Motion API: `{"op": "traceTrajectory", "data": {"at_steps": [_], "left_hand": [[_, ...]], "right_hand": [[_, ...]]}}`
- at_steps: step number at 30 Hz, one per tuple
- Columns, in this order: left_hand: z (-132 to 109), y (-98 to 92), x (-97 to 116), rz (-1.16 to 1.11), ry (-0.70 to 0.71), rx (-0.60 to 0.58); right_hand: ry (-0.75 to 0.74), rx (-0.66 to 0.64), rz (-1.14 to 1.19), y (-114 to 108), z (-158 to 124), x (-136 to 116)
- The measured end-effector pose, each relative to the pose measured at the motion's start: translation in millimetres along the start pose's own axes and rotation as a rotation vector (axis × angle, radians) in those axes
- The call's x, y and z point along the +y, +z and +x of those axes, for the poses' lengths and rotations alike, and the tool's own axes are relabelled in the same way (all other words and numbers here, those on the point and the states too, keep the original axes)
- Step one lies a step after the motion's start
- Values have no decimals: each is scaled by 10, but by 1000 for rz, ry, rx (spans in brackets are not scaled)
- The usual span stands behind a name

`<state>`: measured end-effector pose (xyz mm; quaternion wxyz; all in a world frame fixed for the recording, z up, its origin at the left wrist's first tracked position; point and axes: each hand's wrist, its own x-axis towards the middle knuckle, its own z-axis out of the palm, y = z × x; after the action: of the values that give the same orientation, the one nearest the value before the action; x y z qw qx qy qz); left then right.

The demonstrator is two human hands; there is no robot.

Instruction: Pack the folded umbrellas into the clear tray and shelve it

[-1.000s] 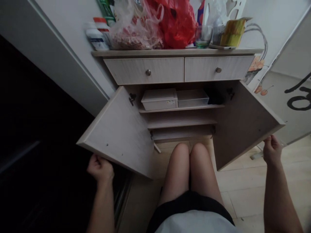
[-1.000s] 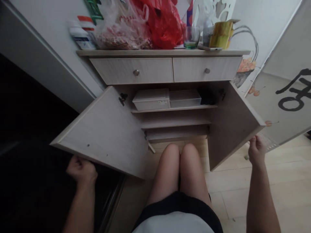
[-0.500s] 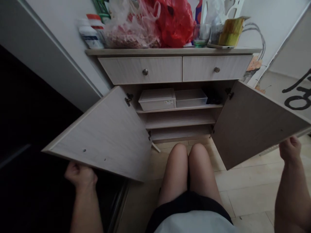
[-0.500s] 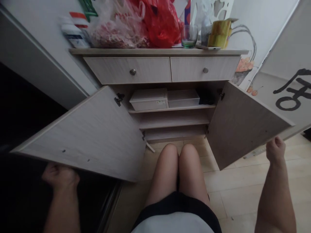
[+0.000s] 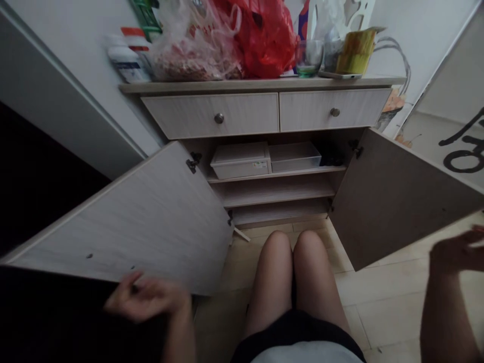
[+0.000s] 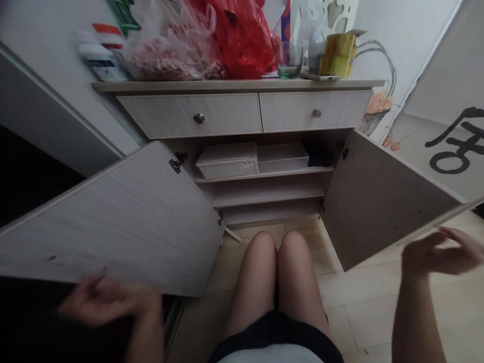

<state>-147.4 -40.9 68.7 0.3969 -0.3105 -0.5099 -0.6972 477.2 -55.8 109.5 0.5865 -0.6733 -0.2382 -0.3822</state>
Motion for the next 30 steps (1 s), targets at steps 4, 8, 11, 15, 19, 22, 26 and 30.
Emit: {"op": "traceTrajectory", "data": {"at_steps": [4, 8, 11, 15, 19, 22, 26, 30], "left_hand": [[-379, 906, 534, -193, 44, -611], [-679, 1971, 1068, -374, 99, -1061], [-869, 2556, 1352, -334, 230, -1261], [-1055, 3026, 1522, -245, 452, -1418], [-1174, 3307, 1518, -250, 474, -1492], [-1245, 3448, 1475, -298, 443, -1511], [-1341, 3534, 1440, -378, 369, -1466], [-1386, 3536, 1443, -397, 325, -1428]], "right_hand": [[-351, -393, 303, 372, -272, -772], [-361, -773, 439, 1178, -508, -1333], [-373, -949, 309, 1800, -670, -1481], [-503, -1134, 50, 2375, -855, -1577], [-602, -1231, -109, 2715, -949, -1718], [-634, -1283, -152, 2892, -969, -1786], [-620, -1324, -152, 3007, -987, -1792], [-682, -1290, -109, 2981, -1003, -1773]]}}
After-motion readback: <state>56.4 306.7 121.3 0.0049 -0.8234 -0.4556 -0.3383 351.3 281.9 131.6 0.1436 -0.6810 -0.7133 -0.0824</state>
